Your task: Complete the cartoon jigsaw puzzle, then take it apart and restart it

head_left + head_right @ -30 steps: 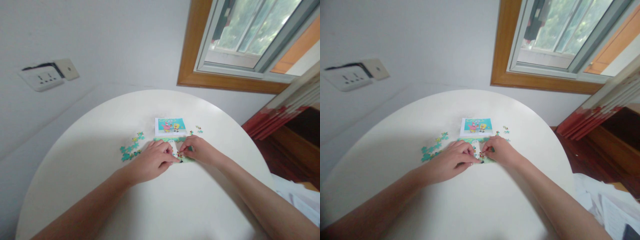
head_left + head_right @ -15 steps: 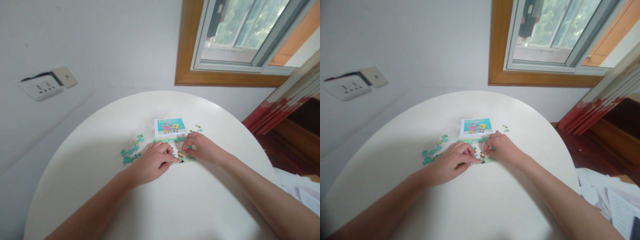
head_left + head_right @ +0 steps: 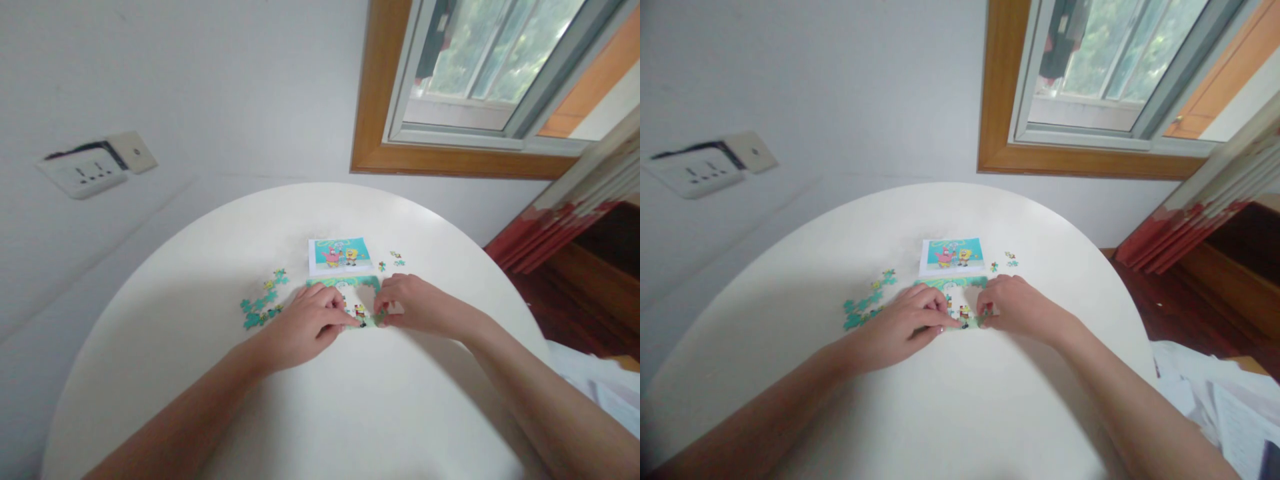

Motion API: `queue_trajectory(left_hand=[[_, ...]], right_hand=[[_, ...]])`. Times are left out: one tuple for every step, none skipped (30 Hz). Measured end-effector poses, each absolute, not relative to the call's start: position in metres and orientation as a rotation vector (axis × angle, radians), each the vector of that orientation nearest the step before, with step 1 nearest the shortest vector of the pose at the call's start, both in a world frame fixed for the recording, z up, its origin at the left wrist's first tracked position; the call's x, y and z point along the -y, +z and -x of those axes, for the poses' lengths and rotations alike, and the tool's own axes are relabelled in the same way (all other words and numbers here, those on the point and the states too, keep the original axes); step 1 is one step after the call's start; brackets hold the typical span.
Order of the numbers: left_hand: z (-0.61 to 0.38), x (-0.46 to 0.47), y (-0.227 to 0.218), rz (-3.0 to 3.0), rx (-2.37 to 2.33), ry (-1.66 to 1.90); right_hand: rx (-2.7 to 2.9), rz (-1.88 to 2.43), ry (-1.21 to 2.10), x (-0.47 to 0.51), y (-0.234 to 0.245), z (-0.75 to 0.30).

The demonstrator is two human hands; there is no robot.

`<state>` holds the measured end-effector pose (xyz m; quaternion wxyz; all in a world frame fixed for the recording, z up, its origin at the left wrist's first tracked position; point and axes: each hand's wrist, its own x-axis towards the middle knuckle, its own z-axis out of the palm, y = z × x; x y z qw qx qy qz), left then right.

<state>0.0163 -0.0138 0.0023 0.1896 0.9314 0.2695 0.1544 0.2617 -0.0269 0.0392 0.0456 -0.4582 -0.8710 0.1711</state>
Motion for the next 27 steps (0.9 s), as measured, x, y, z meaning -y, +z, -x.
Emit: queue_trajectory(left_hand=[[-0.016, 0.014, 0.002, -2.615, -0.76, 0.438], [-0.016, 0.014, 0.002, -2.612, -0.76, 0.441], [-0.016, 0.014, 0.003, -2.61, -0.76, 0.44], [-0.016, 0.014, 0.003, -2.609, -0.76, 0.435], [-0.016, 0.014, 0.003, -2.61, -0.759, 0.43], [-0.016, 0.014, 0.003, -2.611, -0.757, 0.426], [-0.016, 0.014, 0.003, -2.614, -0.756, 0.42], [-0.016, 0.014, 0.003, -2.616, -0.754, 0.419], [-0.015, 0.014, 0.003, -2.619, -0.752, 0.422], [-0.015, 0.014, 0.003, -2.621, -0.749, 0.425], [-0.015, 0.014, 0.003, -2.622, -0.748, 0.428], [-0.015, 0.014, 0.003, -2.622, -0.748, 0.428], [-0.016, 0.014, 0.003, -2.621, -0.752, 0.427], [-0.016, 0.015, 0.003, -2.62, -0.755, 0.426], [-0.016, 0.015, 0.003, -2.619, -0.759, 0.422], [-0.016, 0.016, 0.003, -2.618, -0.761, 0.421], [-0.016, 0.016, 0.003, -2.617, -0.761, 0.421], [-0.016, 0.016, 0.003, -2.616, -0.761, 0.421], [-0.016, 0.016, 0.003, -2.616, -0.76, 0.422], [-0.016, 0.016, 0.003, -2.615, -0.759, 0.424], [-0.016, 0.015, 0.003, -2.612, -0.763, 0.433], [-0.016, 0.014, 0.003, -2.611, -0.769, 0.447], [-0.015, 0.012, 0.003, -2.611, -0.783, 0.471], [-0.014, 0.01, 0.004, -2.612, -0.803, 0.503], [-0.012, 0.008, 0.004, -2.615, -0.826, 0.54], [-0.011, 0.005, 0.005, -2.619, -0.852, 0.57], [-0.008, 0.003, 0.006, -2.624, -0.875, 0.589]], right_hand=[[2.666, 1.409, 0.517, 0.027, 0.037, -0.26], [2.666, 1.414, 0.519, 0.027, 0.035, -0.259], [2.66, 1.413, 0.527, 0.027, 0.033, -0.257], [2.65, 1.406, 0.538, 0.026, 0.032, -0.257], [2.639, 1.396, 0.547, 0.026, 0.031, -0.256], [2.63, 1.384, 0.553, 0.026, 0.031, -0.257], [2.625, 1.373, 0.557, 0.026, 0.032, -0.258], [2.622, 1.368, 0.555, 0.027, 0.034, -0.259], [2.62, 1.377, 0.547, 0.027, 0.036, -0.261], [2.617, 1.408, 0.534, 0.028, 0.039, -0.262], [2.613, 1.461, 0.522, 0.029, 0.041, -0.263], [2.609, 1.522, 0.518, 0.03, 0.044, -0.264], [2.606, 1.58, 0.526, 0.03, 0.046, -0.264], [2.604, 1.625, 0.548, 0.031, 0.047, -0.263], [2.604, 1.647, 0.578, 0.032, 0.048, -0.262], [2.603, 1.649, 0.608, 0.032, 0.048, -0.261], [2.601, 1.642, 0.63, 0.032, 0.048, -0.26], [2.597, 1.633, 0.645, 0.033, 0.048, -0.26], [2.593, 1.624, 0.657, 0.032, 0.048, -0.26], [2.588, 1.617, 0.665, 0.032, 0.048, -0.262], [2.577, 1.617, 0.667, 0.032, 0.049, -0.265], [2.558, 1.628, 0.66, 0.032, 0.05, -0.268], [2.534, 1.649, 0.648, 0.031, 0.051, -0.272], [2.508, 1.683, 0.635, 0.031, 0.051, -0.276], [2.487, 1.724, 0.621, 0.03, 0.052, -0.279], [2.475, 1.763, 0.614, 0.03, 0.051, -0.282], [2.478, 1.786, 0.623, 0.03, 0.051, -0.284]])
